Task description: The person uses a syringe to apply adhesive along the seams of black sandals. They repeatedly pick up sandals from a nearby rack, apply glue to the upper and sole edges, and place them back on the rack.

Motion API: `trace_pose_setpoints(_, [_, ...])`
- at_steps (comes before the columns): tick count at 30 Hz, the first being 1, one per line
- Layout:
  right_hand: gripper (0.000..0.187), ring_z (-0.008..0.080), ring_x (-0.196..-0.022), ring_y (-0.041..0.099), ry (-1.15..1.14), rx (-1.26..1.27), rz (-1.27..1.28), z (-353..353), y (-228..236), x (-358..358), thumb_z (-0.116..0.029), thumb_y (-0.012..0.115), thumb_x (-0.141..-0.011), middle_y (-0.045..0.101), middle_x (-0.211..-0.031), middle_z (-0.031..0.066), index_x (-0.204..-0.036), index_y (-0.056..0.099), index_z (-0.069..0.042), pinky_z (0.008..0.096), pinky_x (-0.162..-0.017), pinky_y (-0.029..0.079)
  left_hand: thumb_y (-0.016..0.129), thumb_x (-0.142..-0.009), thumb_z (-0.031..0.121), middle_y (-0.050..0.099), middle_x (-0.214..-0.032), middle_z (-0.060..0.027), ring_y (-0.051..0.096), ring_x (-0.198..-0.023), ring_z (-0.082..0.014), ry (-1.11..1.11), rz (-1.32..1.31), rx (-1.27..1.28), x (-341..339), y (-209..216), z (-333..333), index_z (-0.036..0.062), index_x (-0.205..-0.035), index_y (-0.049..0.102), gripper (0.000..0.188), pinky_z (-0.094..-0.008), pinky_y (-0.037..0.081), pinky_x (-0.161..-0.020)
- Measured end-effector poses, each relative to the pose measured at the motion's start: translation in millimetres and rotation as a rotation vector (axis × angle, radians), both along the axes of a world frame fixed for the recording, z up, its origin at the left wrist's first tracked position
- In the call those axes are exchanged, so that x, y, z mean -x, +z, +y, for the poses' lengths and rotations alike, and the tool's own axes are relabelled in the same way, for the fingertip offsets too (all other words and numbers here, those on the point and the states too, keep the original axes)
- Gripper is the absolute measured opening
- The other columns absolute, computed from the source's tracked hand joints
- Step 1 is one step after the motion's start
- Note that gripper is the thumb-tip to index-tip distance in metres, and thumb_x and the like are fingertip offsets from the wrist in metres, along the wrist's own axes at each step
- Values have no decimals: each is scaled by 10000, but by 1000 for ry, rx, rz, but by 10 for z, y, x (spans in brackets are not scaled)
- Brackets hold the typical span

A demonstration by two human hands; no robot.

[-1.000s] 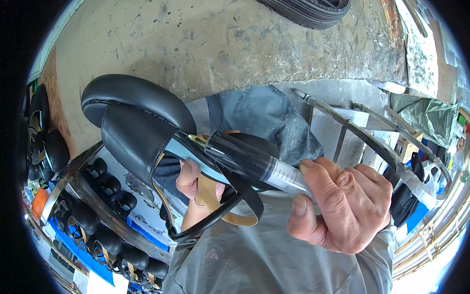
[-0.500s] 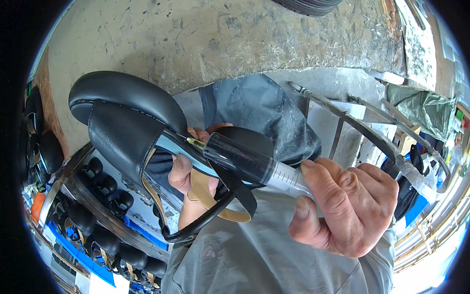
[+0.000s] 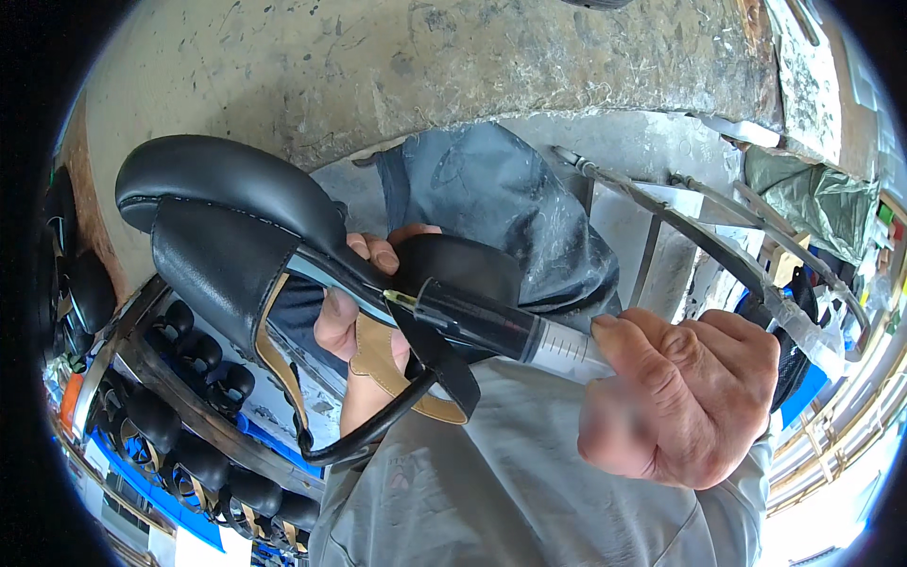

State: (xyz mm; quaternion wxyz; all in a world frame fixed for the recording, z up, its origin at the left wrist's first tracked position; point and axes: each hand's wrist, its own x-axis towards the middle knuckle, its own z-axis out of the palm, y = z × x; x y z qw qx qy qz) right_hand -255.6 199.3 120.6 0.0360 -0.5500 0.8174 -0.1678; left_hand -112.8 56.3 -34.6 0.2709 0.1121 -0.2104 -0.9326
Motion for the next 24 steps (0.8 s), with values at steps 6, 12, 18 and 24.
trace_pose_setpoints(6, [254,135,-411,482,41,-55,-33,33,46,21,-205,601,-670,612,-567,81,-781,661,16,272,-494,395,558,-834,336,605,-952,-115,592,-935,-254,17,-13,31,-37,-90,-11,58,-1036,627,350,-631,363,-967])
trace_pose_setpoints(12, [242,131,-398,474,51,-60,-39,54,65,27,-192,612,-656,617,-575,80,-780,656,12,275,-476,385,580,-865,218,591,-988,-40,575,-955,-183,1,44,20,-28,-76,-27,62,-1230,496,406,-609,304,-996])
trace_pose_setpoints(18, [219,133,-431,507,80,-120,-156,101,112,170,-192,598,-726,629,-605,84,-800,651,7,289,-488,407,586,-864,194,594,-986,-32,579,-948,-183,10,70,7,-9,-30,-37,53,-1218,515,387,-598,300,-1000])
trace_pose_setpoints(24, [467,98,-523,507,-377,473,-1240,607,-132,438,-391,589,-890,649,-792,137,-1021,585,57,201,-458,377,611,-808,218,609,-936,-66,593,-938,-263,-115,-41,-146,-165,196,-72,27,-1072,594,325,-585,390,-938])
